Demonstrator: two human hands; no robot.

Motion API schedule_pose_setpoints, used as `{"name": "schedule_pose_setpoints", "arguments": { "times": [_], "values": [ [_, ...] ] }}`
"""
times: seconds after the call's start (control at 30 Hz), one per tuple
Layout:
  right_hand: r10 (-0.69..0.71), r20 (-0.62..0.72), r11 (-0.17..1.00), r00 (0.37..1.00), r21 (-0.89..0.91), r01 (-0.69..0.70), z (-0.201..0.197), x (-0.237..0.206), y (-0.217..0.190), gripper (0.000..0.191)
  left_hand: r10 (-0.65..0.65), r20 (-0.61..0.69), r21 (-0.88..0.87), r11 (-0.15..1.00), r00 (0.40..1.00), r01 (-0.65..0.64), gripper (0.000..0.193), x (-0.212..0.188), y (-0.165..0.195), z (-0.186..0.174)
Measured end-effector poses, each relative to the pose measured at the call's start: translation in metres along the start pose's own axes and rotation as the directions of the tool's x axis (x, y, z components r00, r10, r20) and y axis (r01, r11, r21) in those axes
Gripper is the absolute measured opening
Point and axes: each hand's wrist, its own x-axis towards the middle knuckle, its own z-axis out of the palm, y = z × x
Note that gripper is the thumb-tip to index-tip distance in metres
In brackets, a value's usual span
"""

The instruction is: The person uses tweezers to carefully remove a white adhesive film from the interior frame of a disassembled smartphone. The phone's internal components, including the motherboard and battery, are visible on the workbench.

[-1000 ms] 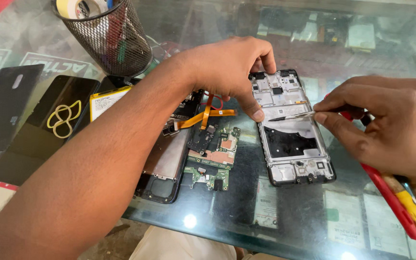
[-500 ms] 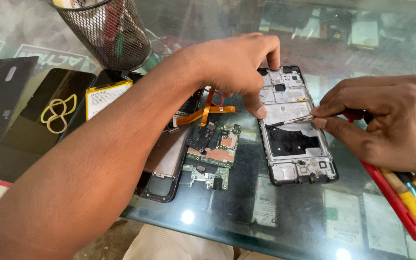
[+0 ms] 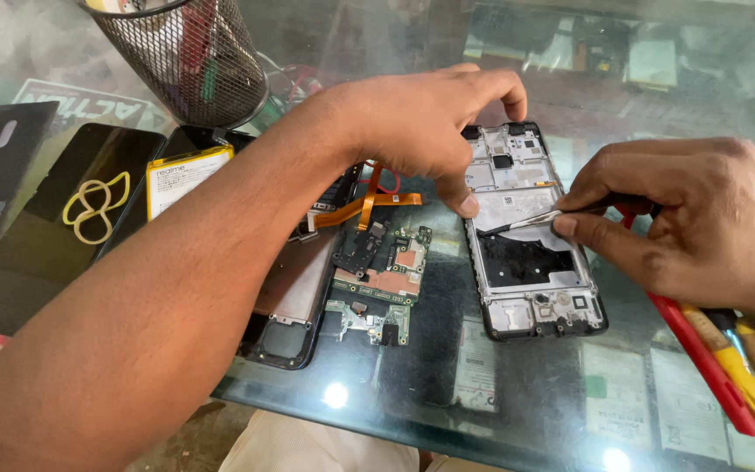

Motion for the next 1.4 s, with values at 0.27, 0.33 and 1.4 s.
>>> {"name": "schedule_pose_setpoints", "arguments": {
  "times": [0.27, 0.33, 1.4],
  "values": [
    [-0.247, -0.162, 0.960, 0.955, -0.175, 0.219, -0.004, -0.008, -0.015, 0.019, -0.048, 0.050, 0.027, 0.999, 0.998, 0.046, 0.105, 0.000, 0.000, 0.003],
    [-0.193, -0.133, 0.968, 0.972, -0.187, 0.167, -0.005, -0.007, -0.015, 0.017, -0.031, 0.044, 0.034, 0.999, 0.999, 0.030, 0.105, -0.001, 0.003, 0.002],
    [-0.209, 0.023, 0.976, 0.978, 0.061, 0.207, -0.001, 0.000, 0.000, 0.017, -0.020, 0.051, 0.077, 0.997, 0.999, 0.016, 0.114, 0.000, 0.018, 0.004]
  ]
}}
